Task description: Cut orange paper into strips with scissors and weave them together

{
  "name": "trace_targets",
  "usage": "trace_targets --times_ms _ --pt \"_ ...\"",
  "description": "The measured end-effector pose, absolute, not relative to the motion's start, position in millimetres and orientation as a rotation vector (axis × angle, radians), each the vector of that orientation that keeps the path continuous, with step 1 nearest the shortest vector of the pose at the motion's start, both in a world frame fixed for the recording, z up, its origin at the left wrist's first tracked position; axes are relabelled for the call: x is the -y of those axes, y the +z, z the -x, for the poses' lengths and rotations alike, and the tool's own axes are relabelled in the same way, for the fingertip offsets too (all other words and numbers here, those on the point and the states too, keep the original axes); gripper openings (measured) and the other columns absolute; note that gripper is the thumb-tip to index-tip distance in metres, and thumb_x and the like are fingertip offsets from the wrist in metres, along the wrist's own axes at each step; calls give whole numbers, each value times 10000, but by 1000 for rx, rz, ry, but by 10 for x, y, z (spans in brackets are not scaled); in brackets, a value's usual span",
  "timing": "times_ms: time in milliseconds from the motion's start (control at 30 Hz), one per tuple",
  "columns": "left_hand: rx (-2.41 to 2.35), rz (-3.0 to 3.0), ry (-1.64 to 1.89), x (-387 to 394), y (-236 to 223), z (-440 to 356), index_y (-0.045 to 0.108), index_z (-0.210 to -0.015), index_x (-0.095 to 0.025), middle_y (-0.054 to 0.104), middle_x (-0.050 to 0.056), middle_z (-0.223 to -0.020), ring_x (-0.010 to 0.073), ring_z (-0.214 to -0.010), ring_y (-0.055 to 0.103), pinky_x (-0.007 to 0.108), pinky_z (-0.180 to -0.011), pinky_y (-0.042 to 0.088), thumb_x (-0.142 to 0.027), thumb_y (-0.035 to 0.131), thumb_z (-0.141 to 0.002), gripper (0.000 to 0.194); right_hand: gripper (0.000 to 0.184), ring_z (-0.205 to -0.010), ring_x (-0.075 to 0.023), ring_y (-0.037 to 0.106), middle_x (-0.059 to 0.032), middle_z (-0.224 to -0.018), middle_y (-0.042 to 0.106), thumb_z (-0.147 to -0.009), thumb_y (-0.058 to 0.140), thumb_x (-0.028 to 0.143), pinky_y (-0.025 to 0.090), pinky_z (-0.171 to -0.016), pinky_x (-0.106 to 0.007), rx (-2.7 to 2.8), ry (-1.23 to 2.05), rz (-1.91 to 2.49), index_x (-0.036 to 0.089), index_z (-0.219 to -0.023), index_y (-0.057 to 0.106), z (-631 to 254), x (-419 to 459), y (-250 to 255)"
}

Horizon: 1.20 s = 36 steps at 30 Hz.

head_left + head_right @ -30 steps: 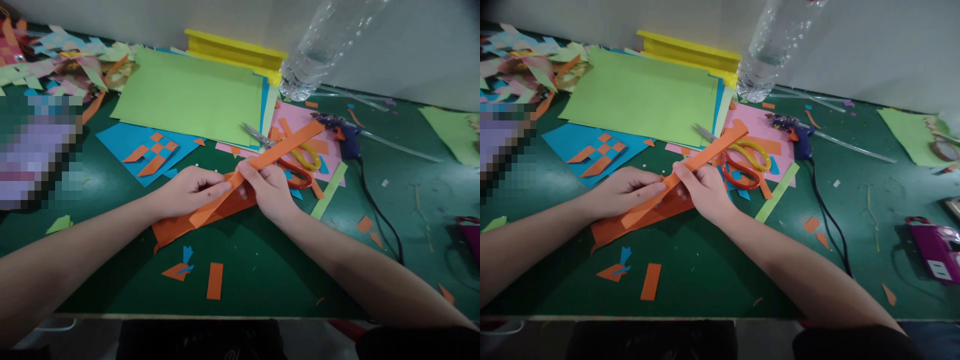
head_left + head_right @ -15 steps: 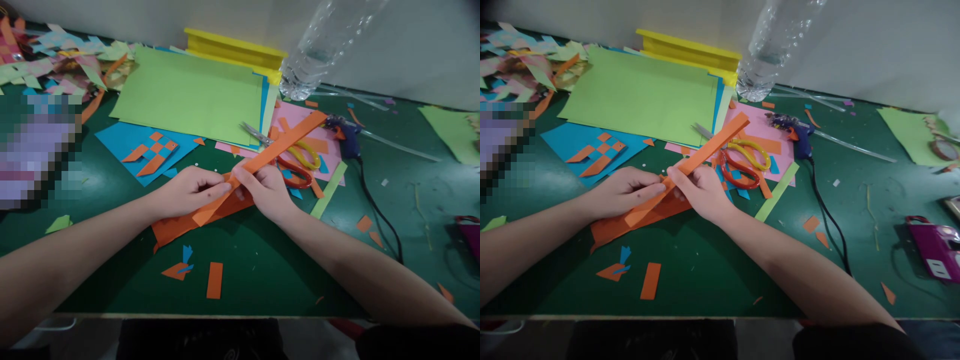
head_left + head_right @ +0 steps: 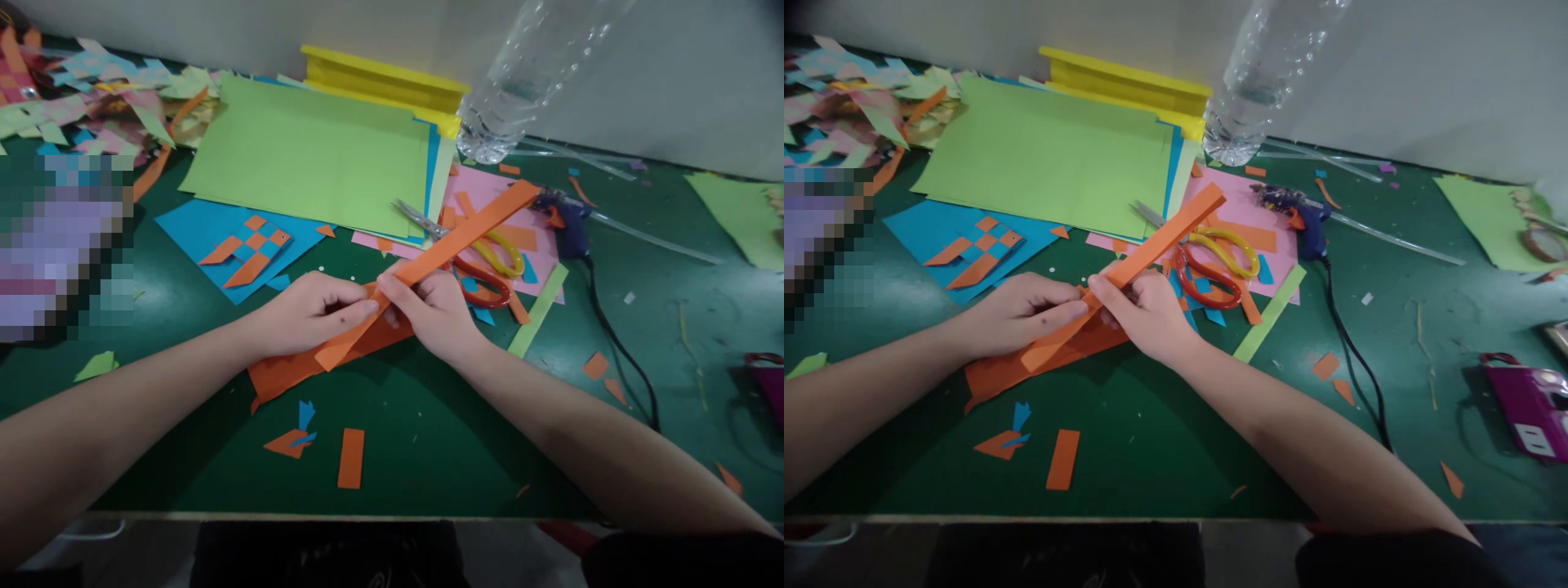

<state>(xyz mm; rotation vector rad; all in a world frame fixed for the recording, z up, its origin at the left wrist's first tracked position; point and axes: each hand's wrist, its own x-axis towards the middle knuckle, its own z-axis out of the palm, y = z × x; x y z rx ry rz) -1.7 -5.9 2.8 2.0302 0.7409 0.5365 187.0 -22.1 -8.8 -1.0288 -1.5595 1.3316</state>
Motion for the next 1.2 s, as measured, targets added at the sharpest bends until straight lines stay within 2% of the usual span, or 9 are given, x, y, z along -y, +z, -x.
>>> trace_targets --times_ms 333,767,1000,1100,1200 --pt "-768 -2029 511 71 49 18 272 -571 -196 248 -57 -529 80 -467 270 229 -445 220 -319 421 -933 410 241 -470 -50 518 50 -544 548 -887 595 320 403 -445 -184 1591 1309 1053 179 -691 585 -1855 230 -46" --pt "-761 -2013 508 69 28 28 272 -584 -195 243 -56 -545 78 -481 260 230 -452 214 -322 424 -942 409 245 -460 -55 506 53 -525 551 -866 619 344 394 -442 -192 1589 1304 1078 179 -688 584 -1853 226 -54" --pt "-780 -1996 522 65 45 19 301 -573 -195 250 -55 -547 83 -483 279 227 -450 230 -338 423 -943 415 300 -436 -55 483 56 -505 546 -863 635 432 400 -440 -201 1464 1320 1077 184 -697 601 -1849 222 -80" --pt "-804 -1985 530 59 47 24 348 -569 -191 297 -53 -539 83 -487 312 221 -454 258 -355 417 -951 421 289 -432 -55 473 57 -517 539 -883 618 419 376 -419 -201 1310 1348 1052 197 -701 590 -1852 202 -145" --pt "-829 -1980 517 57 44 31 426 -576 -181 411 -40 -527 81 -487 388 213 -468 301 -381 414 -957 431 316 -423 -60 447 60 -502 504 -879 624 439 354 -407 -212 1218 1346 1053 206 -673 566 -1856 187 -190"
